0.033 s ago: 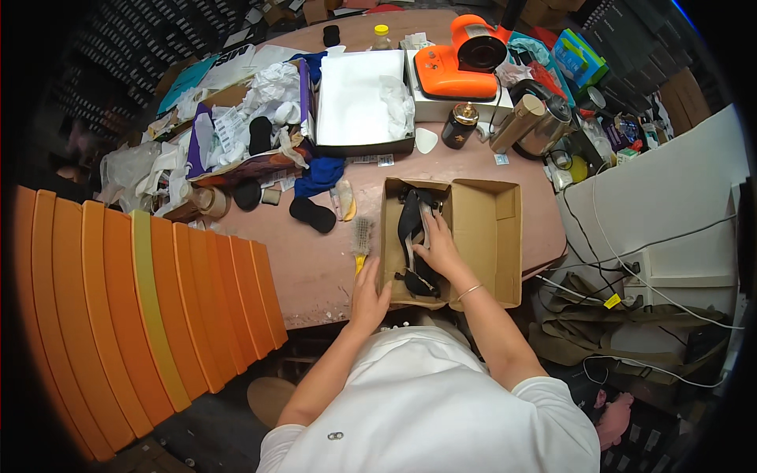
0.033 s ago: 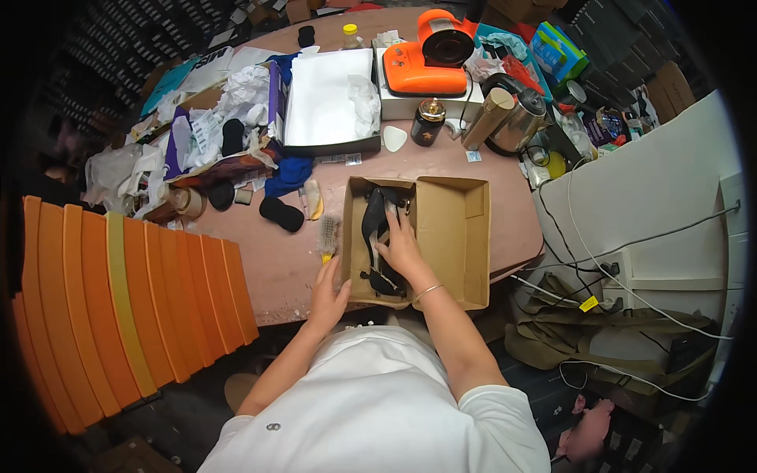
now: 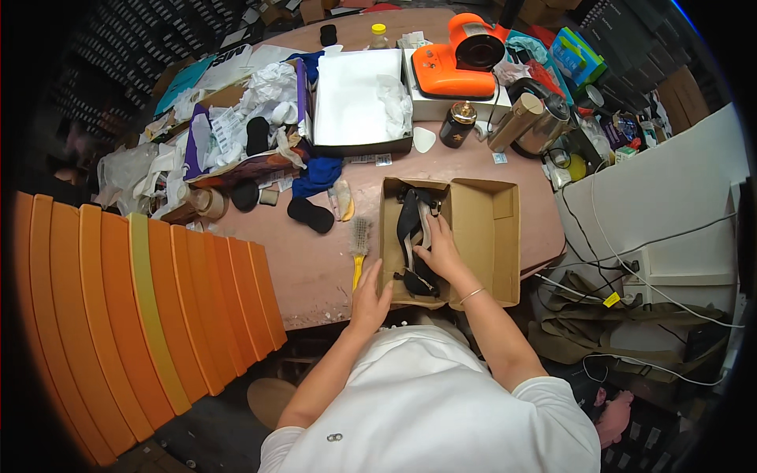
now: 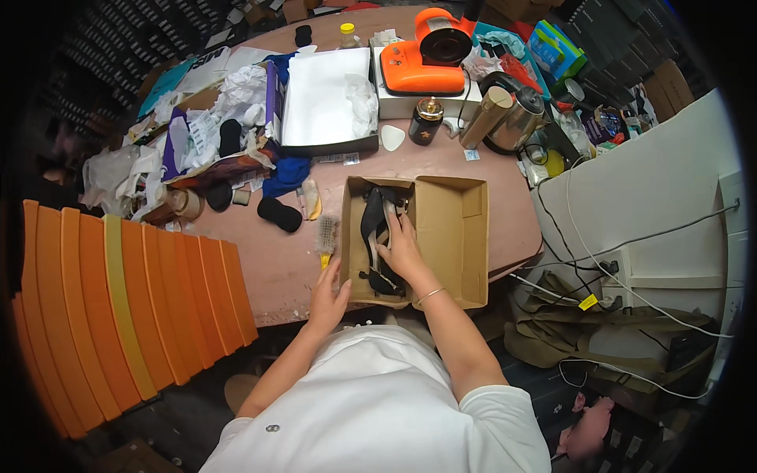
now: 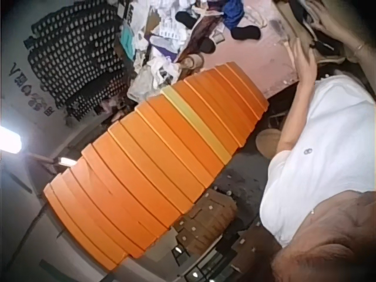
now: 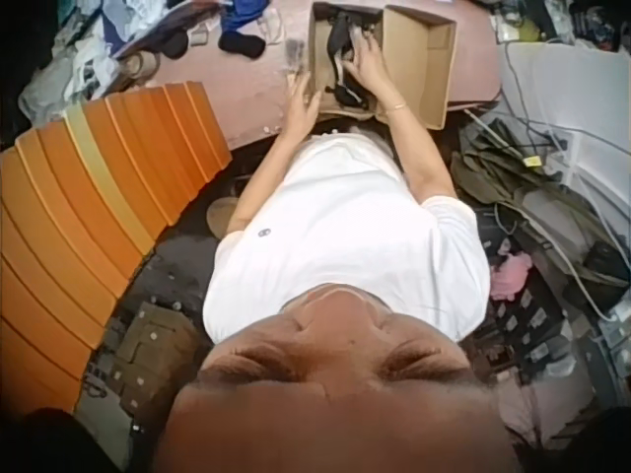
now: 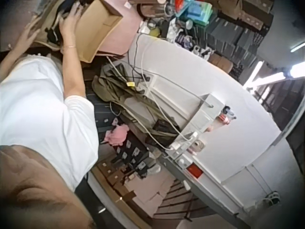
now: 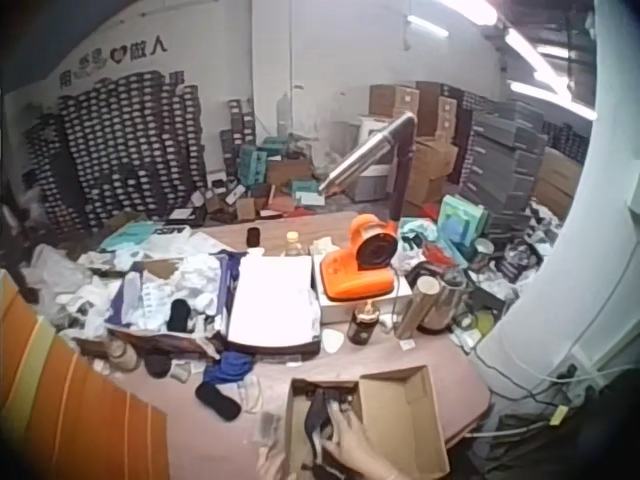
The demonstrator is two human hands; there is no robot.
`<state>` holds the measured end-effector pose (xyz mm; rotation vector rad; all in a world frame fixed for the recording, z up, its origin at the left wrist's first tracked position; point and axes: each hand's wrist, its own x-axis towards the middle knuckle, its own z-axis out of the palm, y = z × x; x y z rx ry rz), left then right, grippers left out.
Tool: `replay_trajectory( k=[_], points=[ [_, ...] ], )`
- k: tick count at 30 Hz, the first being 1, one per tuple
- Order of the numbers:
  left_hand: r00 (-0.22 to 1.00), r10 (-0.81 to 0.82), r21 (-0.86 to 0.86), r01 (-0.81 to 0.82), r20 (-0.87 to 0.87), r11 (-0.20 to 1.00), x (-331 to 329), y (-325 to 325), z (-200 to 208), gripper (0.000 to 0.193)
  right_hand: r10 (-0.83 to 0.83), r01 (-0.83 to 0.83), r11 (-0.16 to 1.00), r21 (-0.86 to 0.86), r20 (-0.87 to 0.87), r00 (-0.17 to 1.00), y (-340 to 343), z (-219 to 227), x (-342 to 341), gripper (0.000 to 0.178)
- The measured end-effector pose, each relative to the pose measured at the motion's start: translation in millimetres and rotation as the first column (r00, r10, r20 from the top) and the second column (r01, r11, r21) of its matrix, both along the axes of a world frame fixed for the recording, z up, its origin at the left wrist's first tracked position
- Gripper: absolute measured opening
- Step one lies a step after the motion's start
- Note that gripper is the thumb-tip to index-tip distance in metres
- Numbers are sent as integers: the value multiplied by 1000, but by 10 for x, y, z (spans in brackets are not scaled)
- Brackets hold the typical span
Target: The person is inspecting shoes, wiping them with a brush, and packing them into boxes with protective paper and bags.
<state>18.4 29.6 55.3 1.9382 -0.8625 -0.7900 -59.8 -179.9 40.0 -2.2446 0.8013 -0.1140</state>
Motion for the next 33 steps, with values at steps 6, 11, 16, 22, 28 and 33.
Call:
replay_trajectory(
  k=[6, 11, 16, 22, 28, 33],
  points=[
    [968, 210, 86, -223, 135, 971, -265, -590, -854, 61, 67, -48, 989, 140, -134, 989, 219, 128, -201, 70],
    [898, 320, 291, -233, -301, 928, 94, -913, -879, 48, -131, 125, 981, 149, 35, 991, 354, -139, -265, 58],
    [503, 341, 203, -310, -794, 929, 214, -795, -547, 26, -138, 114, 979, 170, 133, 981, 159, 430, -254, 46],
    [423, 341, 240, -274, -840, 931, 166, -794, -57, 21, -260, 125, 824, 552, 173, 950, -59, 342, -471, 38],
    [395, 285, 145, -348, -874, 926, 99, -726, -286, 26, -220, 129, 894, 428, 169, 961, 52, 400, -438, 37],
    [413, 250, 127, -303, -876, 944, 99, -664, -275, 29, -266, 105, 790, 604, 184, 946, 38, 277, -534, 38]
  ],
)
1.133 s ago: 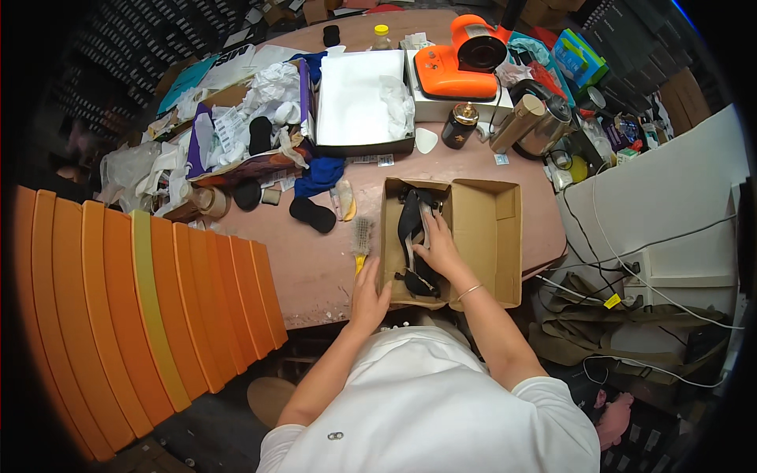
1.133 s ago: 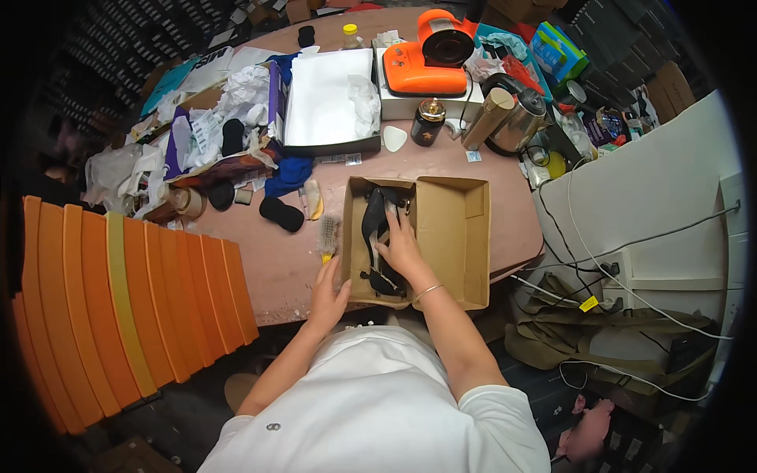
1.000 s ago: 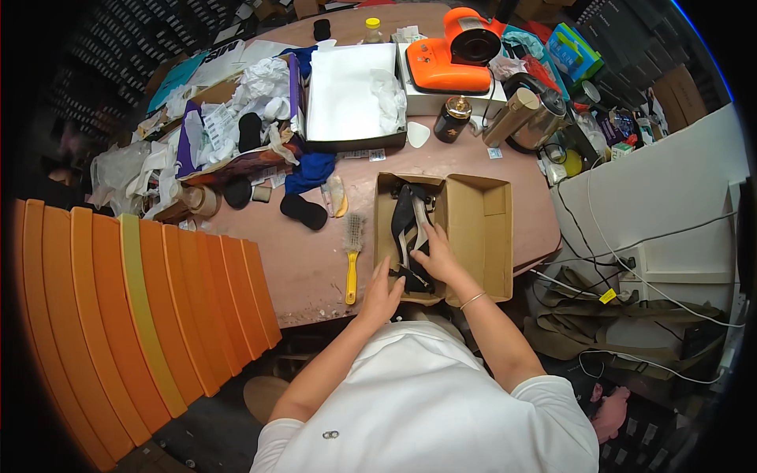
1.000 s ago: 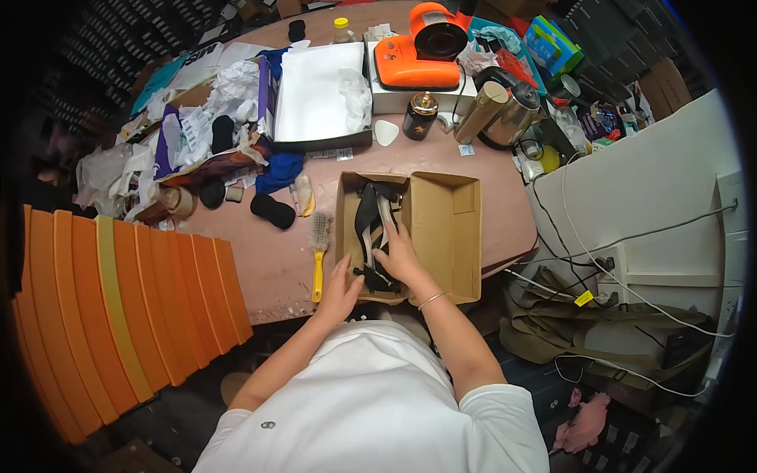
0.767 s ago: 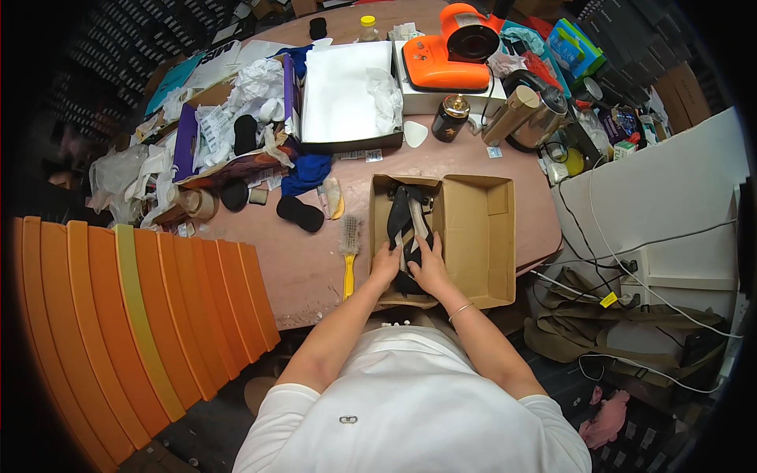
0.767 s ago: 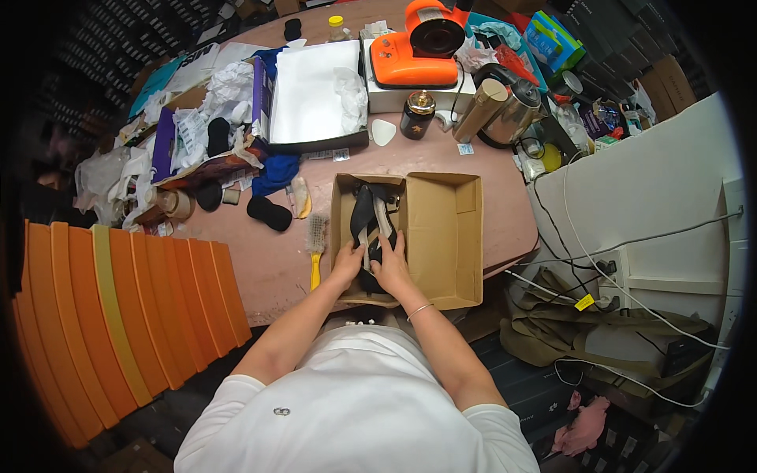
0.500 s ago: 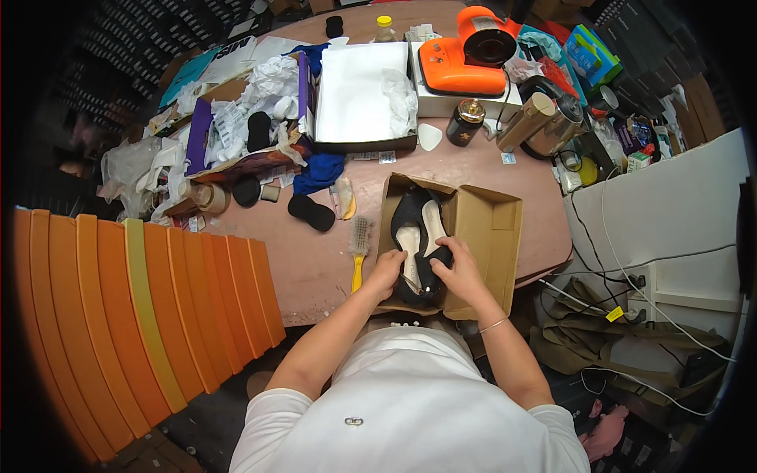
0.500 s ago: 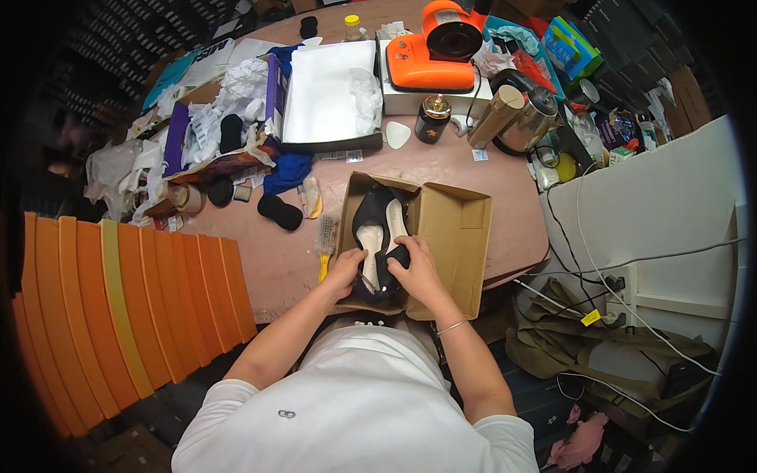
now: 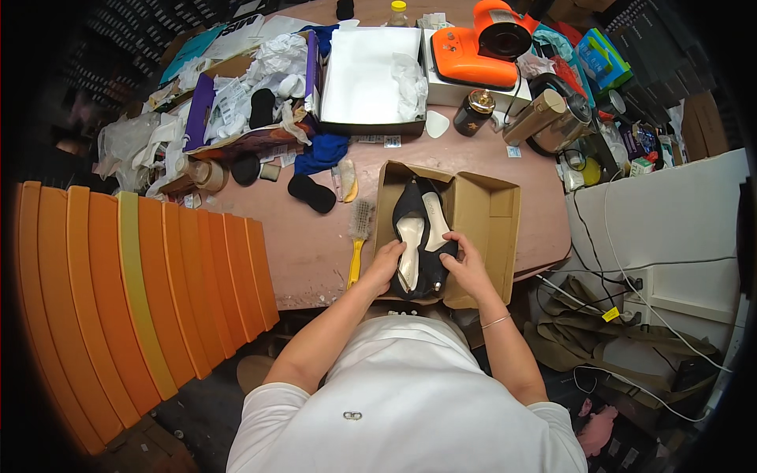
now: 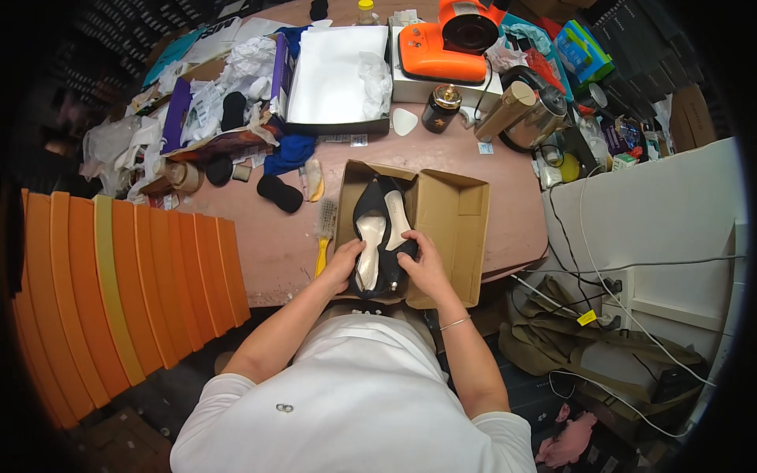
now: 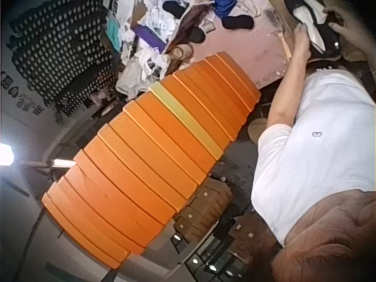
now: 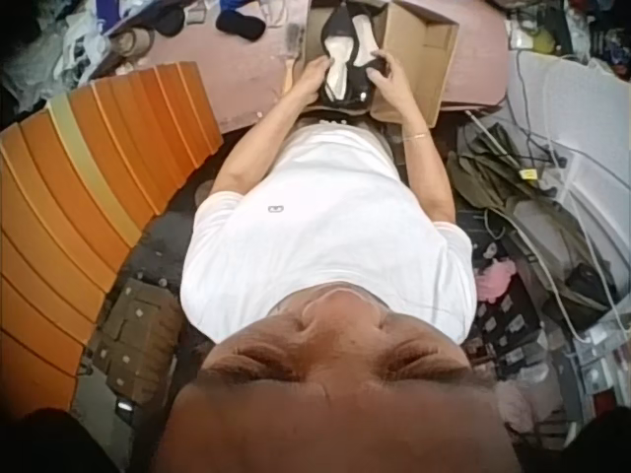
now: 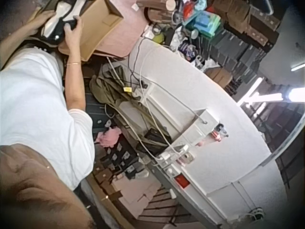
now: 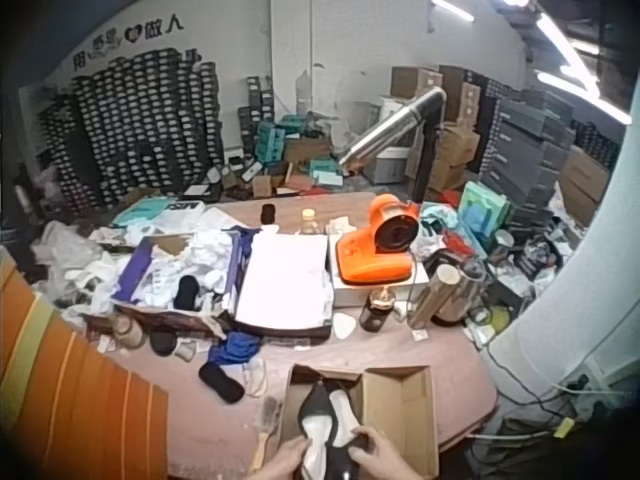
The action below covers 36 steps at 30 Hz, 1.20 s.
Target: The person is inspecting shoes, wiping them with a brush, and packing them into boxes with protective paper and bags.
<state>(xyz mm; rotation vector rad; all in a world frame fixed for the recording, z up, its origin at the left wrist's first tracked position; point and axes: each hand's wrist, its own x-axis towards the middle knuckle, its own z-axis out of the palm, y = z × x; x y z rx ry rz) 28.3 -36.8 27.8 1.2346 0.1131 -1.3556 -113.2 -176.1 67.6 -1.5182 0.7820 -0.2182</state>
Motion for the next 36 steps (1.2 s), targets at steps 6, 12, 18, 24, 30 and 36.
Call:
replay_trajectory(
  k=[6, 12, 18, 24, 30, 36],
  points=[
    [998, -57, -61, 56, -9, 997, 14, 77, 10, 30, -33, 28, 964, 263, 13, 999, -6, 239, -89, 38],
    [996, -68, -83, 63, -57, 995, 21, 143, 121, 33, -25, 13, 981, 196, 61, 998, 75, 221, -179, 39],
    [989, -139, -93, 133, -56, 987, 99, 167, 323, 39, -28, 9, 982, 189, 98, 995, 115, 202, -174, 37],
    [982, -171, -223, 151, -74, 963, 59, 167, 205, 41, -45, 25, 960, 277, 67, 997, 133, 139, -215, 25],
    [792, -297, -706, -223, -533, 672, 108, 265, 236, 39, -246, -26, 616, 788, 224, 943, 178, -9, -375, 29],
    [619, -442, -736, -366, -649, 569, 229, 263, 503, 34, -426, -210, 341, 916, 350, 834, 318, 46, -410, 45]
  ],
)
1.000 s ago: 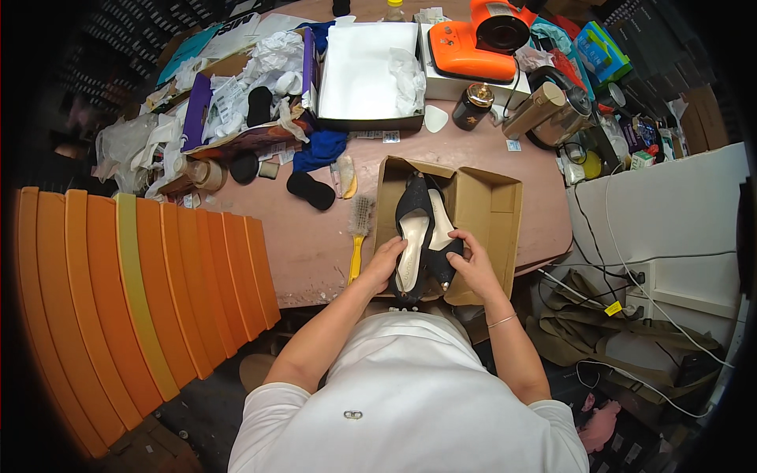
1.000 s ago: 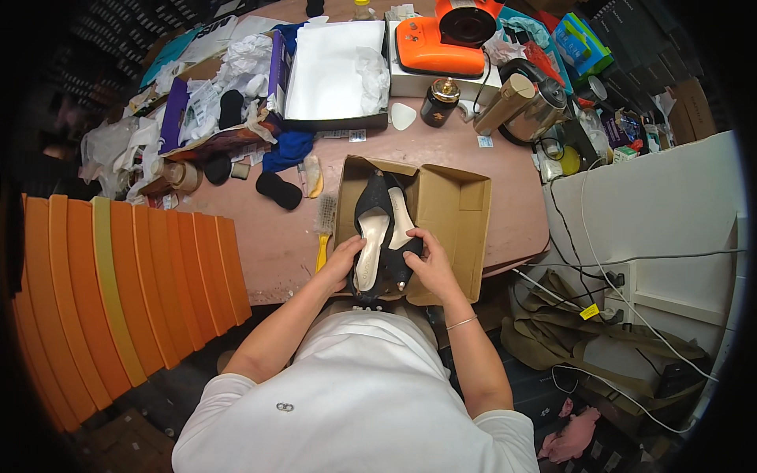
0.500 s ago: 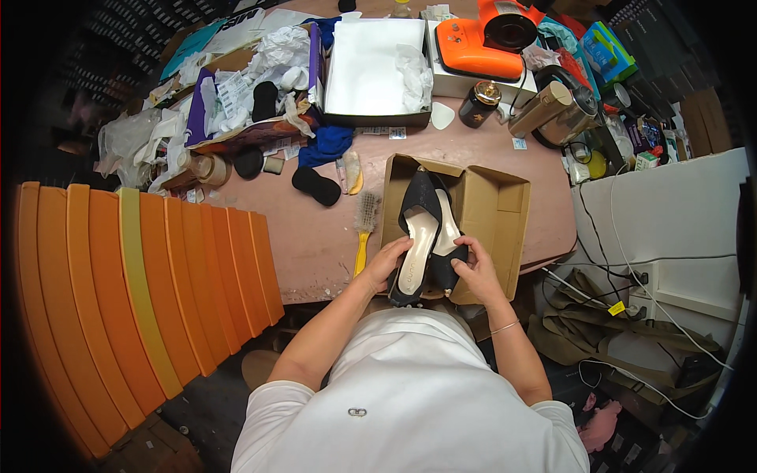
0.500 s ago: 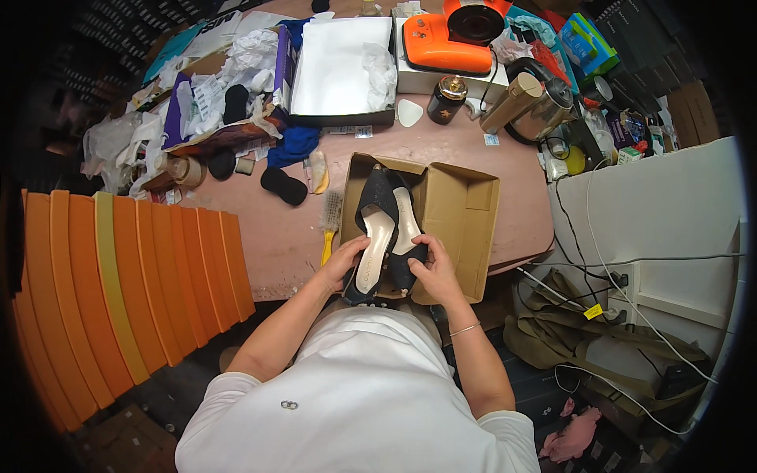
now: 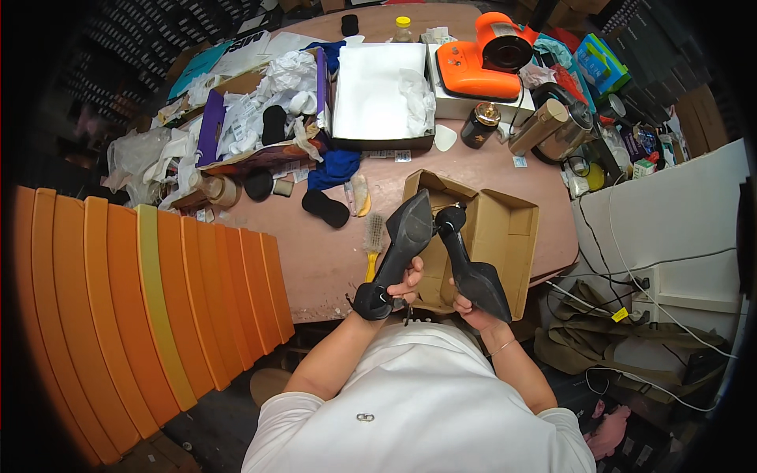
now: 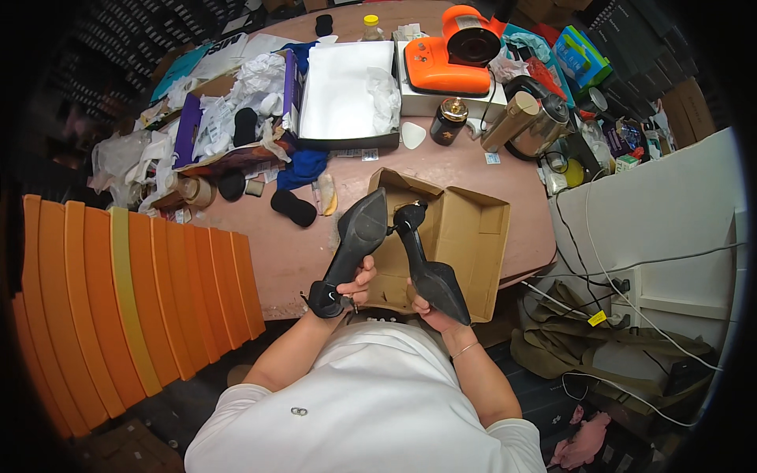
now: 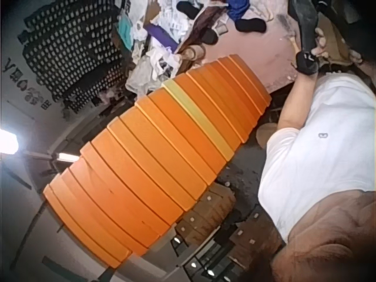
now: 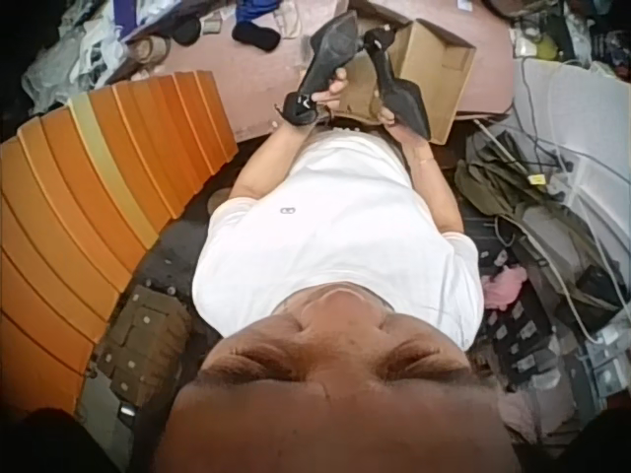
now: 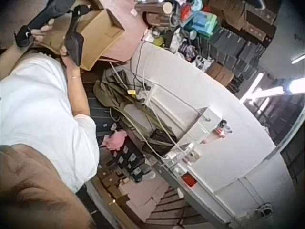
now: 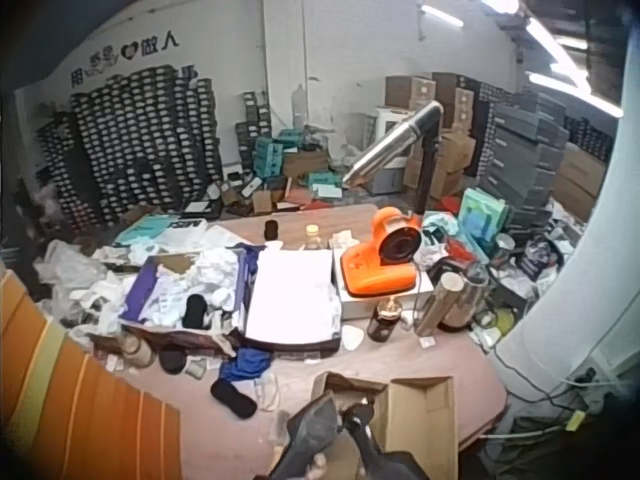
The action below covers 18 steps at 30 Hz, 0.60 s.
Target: The person is inspecting shoes, wiping them with a brush, and packing them into boxes with protective paper and bags.
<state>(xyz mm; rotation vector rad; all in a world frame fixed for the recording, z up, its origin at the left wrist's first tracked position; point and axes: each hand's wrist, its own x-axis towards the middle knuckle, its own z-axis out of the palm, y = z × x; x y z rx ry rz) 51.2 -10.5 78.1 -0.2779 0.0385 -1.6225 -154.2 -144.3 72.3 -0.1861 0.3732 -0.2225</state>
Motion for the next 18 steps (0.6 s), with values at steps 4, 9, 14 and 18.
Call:
replay_trajectory(
  k=[4, 9, 14, 18],
  points=[
    [999, -7, -23, 6, -44, 1000, -31, 40, -16, 33, 7, -7, 1000, 7, 46, 999, -20, -33, -32, 44],
    [995, -38, -116, 27, -87, 993, -64, 7, -44, 37, 43, -42, 999, -34, 44, 998, -89, -70, -86, 44],
    [996, -72, -134, 65, -55, 989, 12, 4, -219, 55, 23, -24, 1000, 11, 68, 997, -93, -4, -33, 44],
    [985, 1, 146, -27, 173, 989, -6, 92, -197, 40, 46, -44, 995, -89, 23, 999, -155, 12, 10, 43]
  ],
)
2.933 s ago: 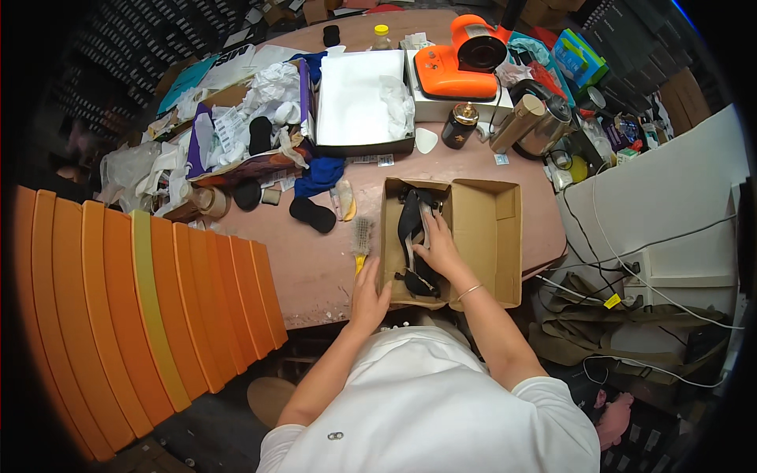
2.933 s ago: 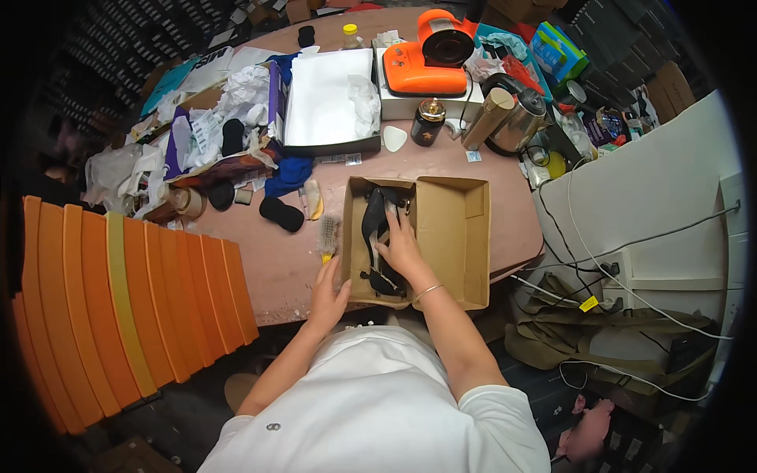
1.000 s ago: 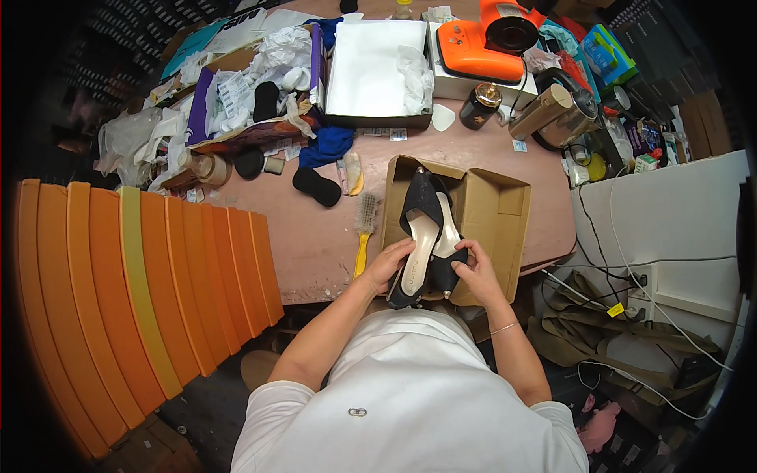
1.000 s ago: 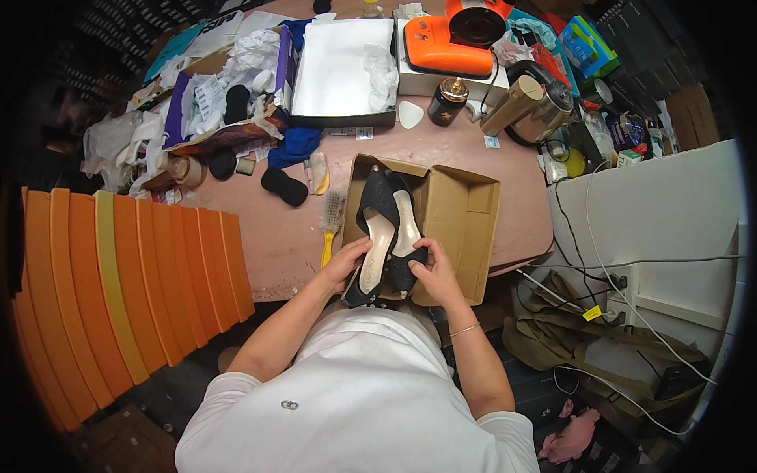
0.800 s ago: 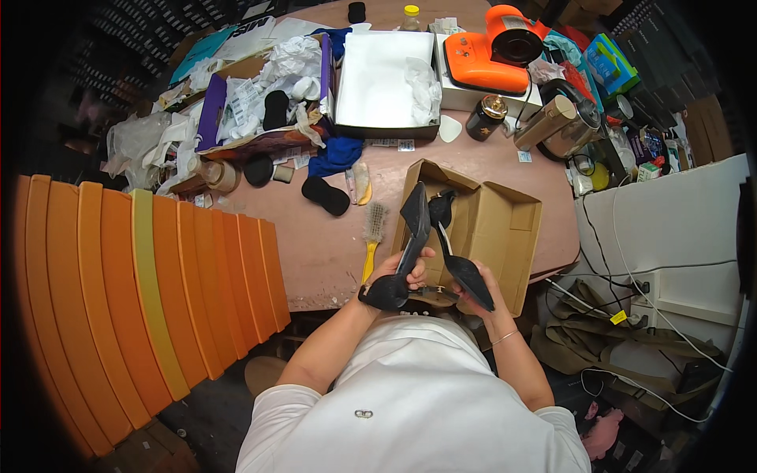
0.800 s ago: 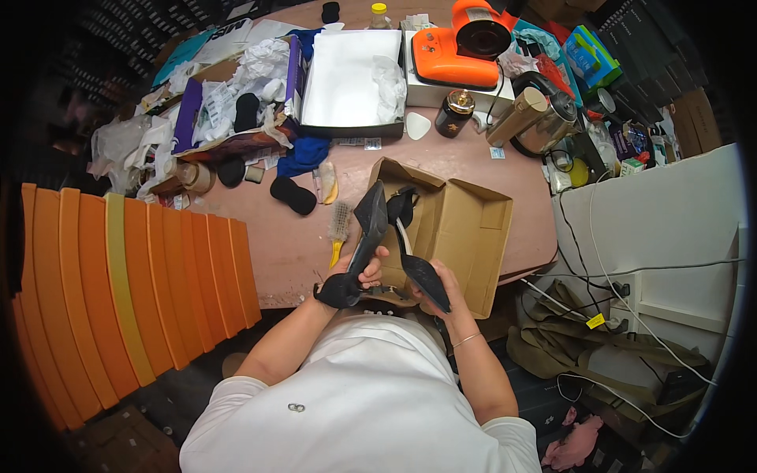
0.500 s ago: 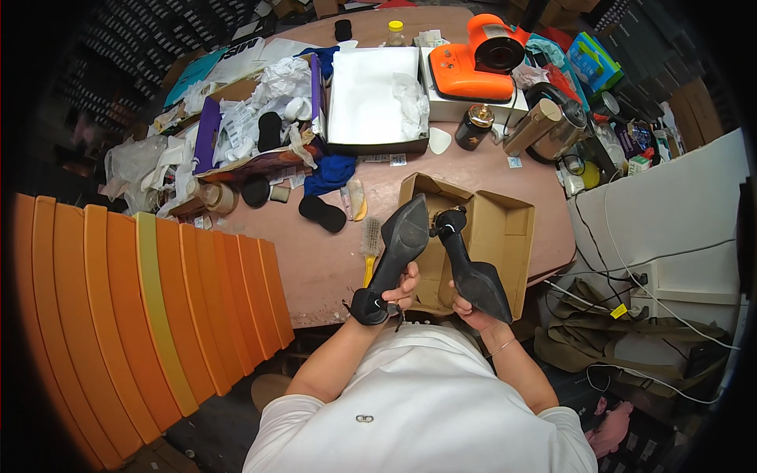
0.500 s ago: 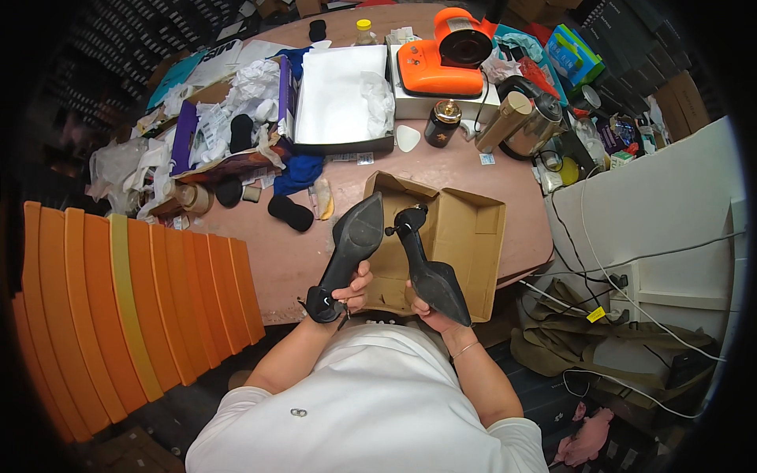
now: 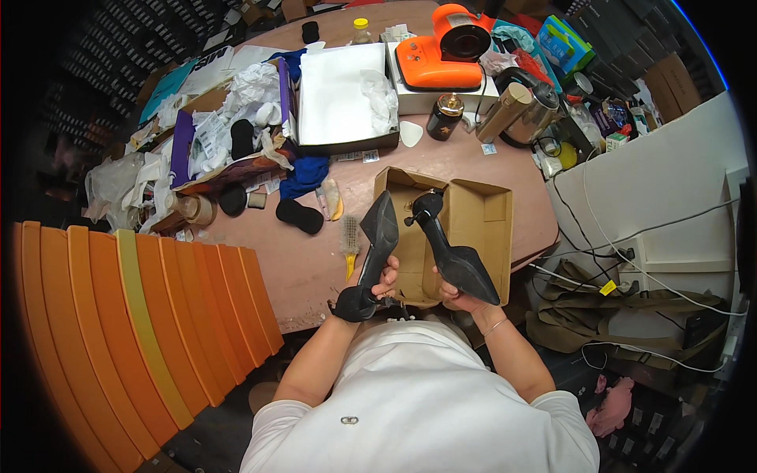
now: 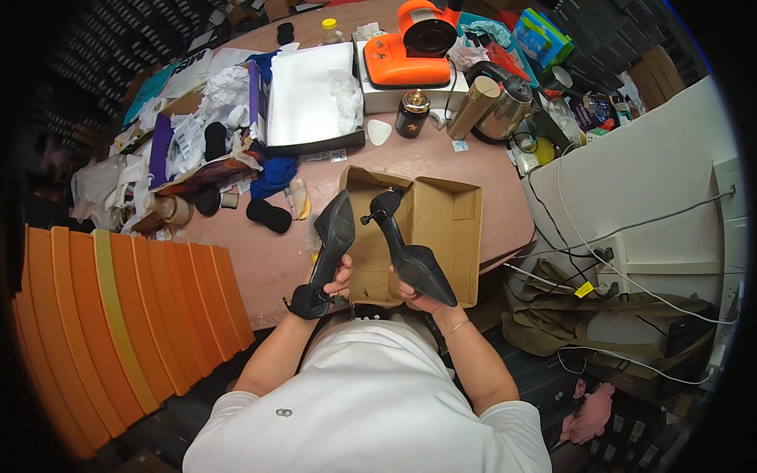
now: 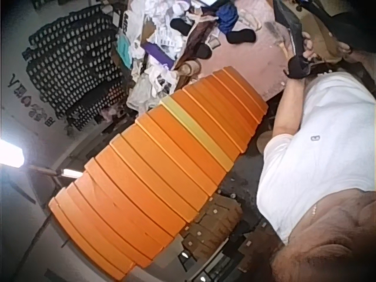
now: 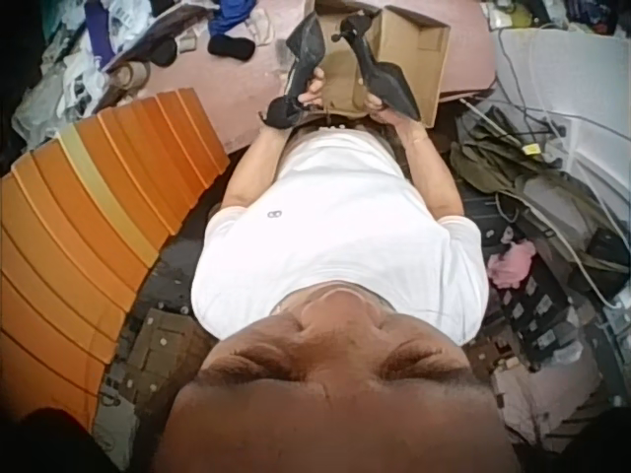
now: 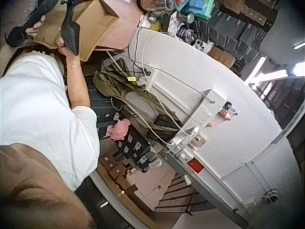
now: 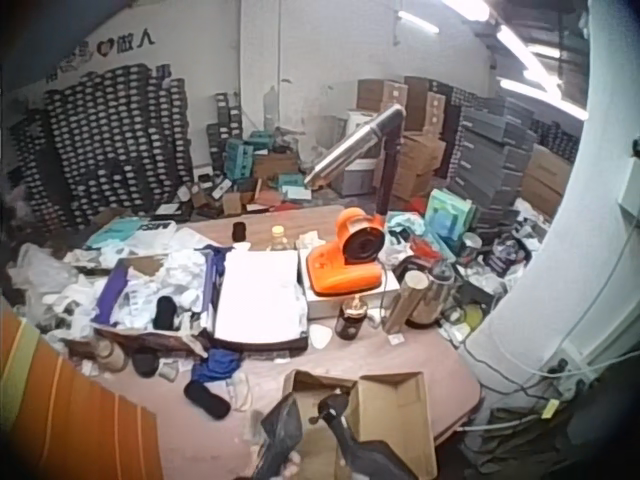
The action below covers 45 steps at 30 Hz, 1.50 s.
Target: The person is inspecting shoes, wiping them with a brush, and packing them into boxes with protective paper and bags.
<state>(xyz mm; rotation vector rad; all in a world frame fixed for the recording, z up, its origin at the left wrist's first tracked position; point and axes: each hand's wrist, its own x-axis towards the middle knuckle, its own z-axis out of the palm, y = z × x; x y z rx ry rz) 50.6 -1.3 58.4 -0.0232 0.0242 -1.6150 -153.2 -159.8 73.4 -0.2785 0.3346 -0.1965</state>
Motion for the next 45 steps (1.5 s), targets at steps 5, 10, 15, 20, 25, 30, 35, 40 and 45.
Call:
replay_trajectory(
  k=[5, 10, 15, 20, 25, 30, 35, 40, 45],
  points=[
    [973, -13, 185, -32, 232, 982, 49, 38, 152, 34, 5, -31, 990, -138, -186, 983, -153, 183, 74, 33],
    [624, -419, 578, -65, 660, 813, 199, -175, 152, 41, -205, -335, 490, -805, -479, 853, -300, -273, 61, 24],
    [-18, -466, 351, -633, 885, 690, -77, -185, -197, 60, -452, -327, -272, -905, -180, 874, 186, 294, 373, 47],
    [-328, -355, 52, -667, 876, 743, 37, 11, 226, 58, 276, -819, 246, -518, -772, 572, 128, 24, -784, 26],
    [95, -424, 402, -553, 901, 730, 430, 216, -481, 65, -170, -892, 202, -405, -911, 375, 392, -824, -1503, 50],
    [443, -400, 582, -429, 802, 691, 205, 81, -434, 74, -562, 308, 811, -498, -518, 645, 545, -447, -879, 67],
    [603, -320, 601, -347, 731, 720, 395, 211, -329, 100, -457, 61, 311, -949, -93, 884, 550, 255, -411, 44],
    [625, -299, 573, -296, 721, 765, 478, 82, -314, 88, -737, -401, 149, -904, -372, 565, 693, -257, 140, 65],
    [493, -426, 554, -144, 759, 820, 360, 160, -804, 58, -768, -344, 309, -887, -446, 460, 1033, -679, 350, 79]
  ],
)
